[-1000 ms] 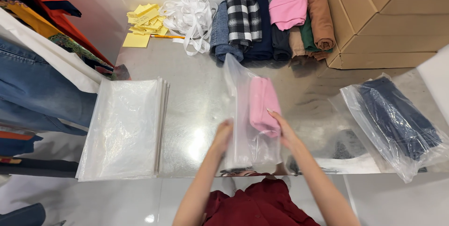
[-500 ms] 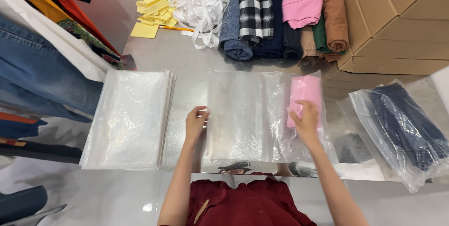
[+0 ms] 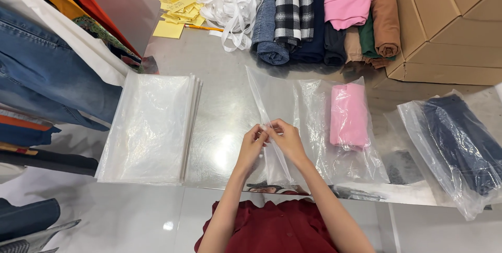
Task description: The person places folded clothes into clear plastic bags, seals them, and stacks them. They then untie a ribbon on a cardboard box, remove two packaged items, and place the empty box aside. The person continues to package another folded garment and stacks the sealed bags.
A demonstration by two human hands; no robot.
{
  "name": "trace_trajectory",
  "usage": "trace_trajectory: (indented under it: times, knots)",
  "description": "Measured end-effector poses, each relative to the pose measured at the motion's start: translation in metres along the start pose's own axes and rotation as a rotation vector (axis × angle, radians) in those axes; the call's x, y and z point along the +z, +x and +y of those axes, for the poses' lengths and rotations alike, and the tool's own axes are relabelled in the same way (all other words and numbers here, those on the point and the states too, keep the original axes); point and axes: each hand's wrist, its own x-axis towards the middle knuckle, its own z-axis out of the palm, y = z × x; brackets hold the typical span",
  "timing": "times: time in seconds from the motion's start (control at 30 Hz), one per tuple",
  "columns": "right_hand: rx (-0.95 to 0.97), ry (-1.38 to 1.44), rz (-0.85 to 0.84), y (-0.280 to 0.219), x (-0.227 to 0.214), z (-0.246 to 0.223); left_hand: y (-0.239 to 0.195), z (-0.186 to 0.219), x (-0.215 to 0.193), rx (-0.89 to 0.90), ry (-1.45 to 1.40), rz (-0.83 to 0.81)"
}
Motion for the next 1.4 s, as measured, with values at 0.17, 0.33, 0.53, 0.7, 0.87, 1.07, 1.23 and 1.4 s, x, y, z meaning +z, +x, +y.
trace_trajectory:
  times: [0.17, 0.33, 0.53, 0.7, 0.87, 1.07, 1.23, 1.4]
  knots:
    - [-0.009, -0.063, 0.17, 0.0, -0.014, 0.028, 0.0, -0.001, -0.029, 0.024, 0.233, 0.043]
    - [-0.049, -0.25, 0.42, -0.014, -0.031, -0.002, 0.025, 0.009, -0.072, 0.154, 0.985, 0.347]
    - [-0.22, -0.389, 0.27, -0.017, 0.004, -0.031, 0.046, 0.033, -0.001, 0.839, 0.989, 0.135]
    - [-0.394, -0.256, -0.177, -0.03, -0.034, -0.062, 0.051, 0.06, -0.006, -0.257, -0.167, -0.277]
    - [-0.317, -0.212, 0.117, -0.004, -0.125, 0.049, 0.11, -0.031, -0.007, -0.492, -0.267, -0.493]
    - [0.085, -0.492, 0.457, 0.008, -0.253, 0.166, 0.137, -0.068, -0.001, -0.567, -0.533, -0.527]
    - [0.403, -0.312, 0.309, -0.006, -0.233, 0.132, 0.119, -0.031, 0.029, -0.522, -0.699, -0.657]
    - [0.304, -0.028, 0.437, 0.012, -0.235, 0.169, 0.11, -0.009, 0.062, -0.692, -0.841, -0.654]
